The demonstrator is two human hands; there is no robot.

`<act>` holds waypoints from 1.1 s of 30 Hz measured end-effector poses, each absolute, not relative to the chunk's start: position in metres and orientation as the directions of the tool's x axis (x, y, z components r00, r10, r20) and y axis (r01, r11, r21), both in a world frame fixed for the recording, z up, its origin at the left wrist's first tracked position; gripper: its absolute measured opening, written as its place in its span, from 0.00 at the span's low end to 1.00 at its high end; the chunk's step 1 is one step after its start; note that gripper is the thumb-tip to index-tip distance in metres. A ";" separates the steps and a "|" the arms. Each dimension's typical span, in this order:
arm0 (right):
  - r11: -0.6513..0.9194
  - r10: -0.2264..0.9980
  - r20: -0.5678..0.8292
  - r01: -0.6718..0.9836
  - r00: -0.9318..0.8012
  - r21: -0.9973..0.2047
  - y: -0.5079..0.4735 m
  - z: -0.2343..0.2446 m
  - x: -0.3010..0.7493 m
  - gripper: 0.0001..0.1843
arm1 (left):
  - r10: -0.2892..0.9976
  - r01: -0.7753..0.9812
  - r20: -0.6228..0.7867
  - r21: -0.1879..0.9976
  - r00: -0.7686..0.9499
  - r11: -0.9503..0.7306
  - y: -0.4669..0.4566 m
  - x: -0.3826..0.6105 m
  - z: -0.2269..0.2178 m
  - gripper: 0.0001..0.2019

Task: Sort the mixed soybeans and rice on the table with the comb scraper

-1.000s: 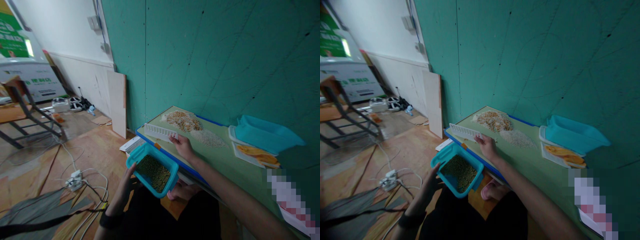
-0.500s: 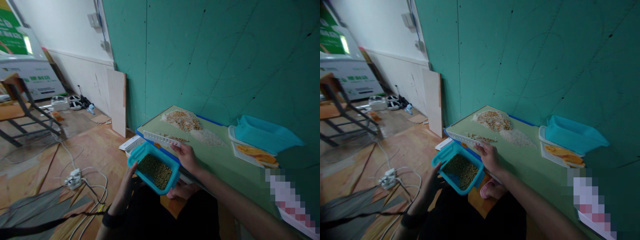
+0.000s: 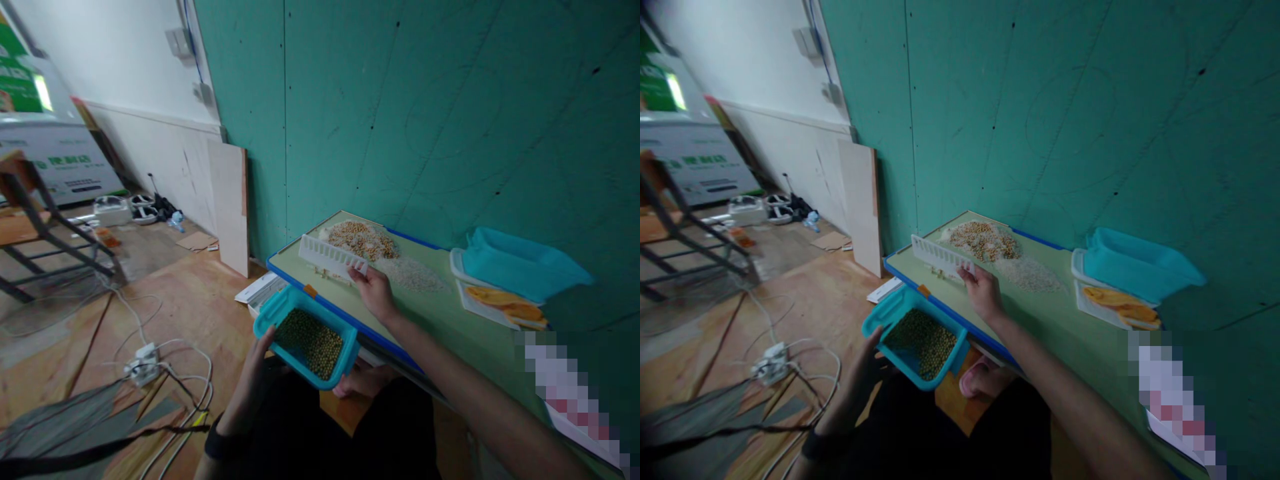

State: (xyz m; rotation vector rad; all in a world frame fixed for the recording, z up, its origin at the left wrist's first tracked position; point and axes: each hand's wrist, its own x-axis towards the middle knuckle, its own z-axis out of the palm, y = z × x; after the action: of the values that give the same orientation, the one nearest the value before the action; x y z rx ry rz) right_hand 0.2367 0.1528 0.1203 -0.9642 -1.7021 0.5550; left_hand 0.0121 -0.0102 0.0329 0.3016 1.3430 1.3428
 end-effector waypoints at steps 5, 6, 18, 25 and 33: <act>0.580 0.811 0.562 0.343 -0.162 -0.738 0.159 0.112 0.237 0.22 | 0.811 -0.515 -0.500 0.802 -0.305 0.301 -0.010 0.011 0.032 0.36; 0.585 0.808 0.564 0.345 -0.170 -0.734 0.159 0.112 0.236 0.22 | 0.813 -0.514 -0.499 0.802 -0.299 0.303 -0.011 0.011 0.033 0.37; 0.570 0.820 0.538 0.365 -0.196 -0.736 0.165 0.114 0.242 0.26 | 0.824 -0.524 -0.493 0.798 -0.280 0.299 -0.012 0.011 0.032 0.40; 0.580 0.815 0.530 0.341 -0.236 -0.740 0.156 0.114 0.241 0.27 | 0.806 -0.518 -0.516 0.793 -0.289 0.322 -0.010 0.014 0.038 0.36; 0.545 0.837 0.486 0.303 -0.254 -0.782 0.116 0.111 0.243 0.22 | 0.814 -0.497 -0.505 0.805 -0.289 0.323 -0.008 0.012 0.031 0.37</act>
State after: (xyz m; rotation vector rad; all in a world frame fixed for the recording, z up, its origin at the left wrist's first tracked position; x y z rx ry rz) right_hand 0.2434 0.1162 0.1107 -0.9413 -1.8099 0.6882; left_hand 0.0121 -0.0083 0.0310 0.3242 1.3327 1.3205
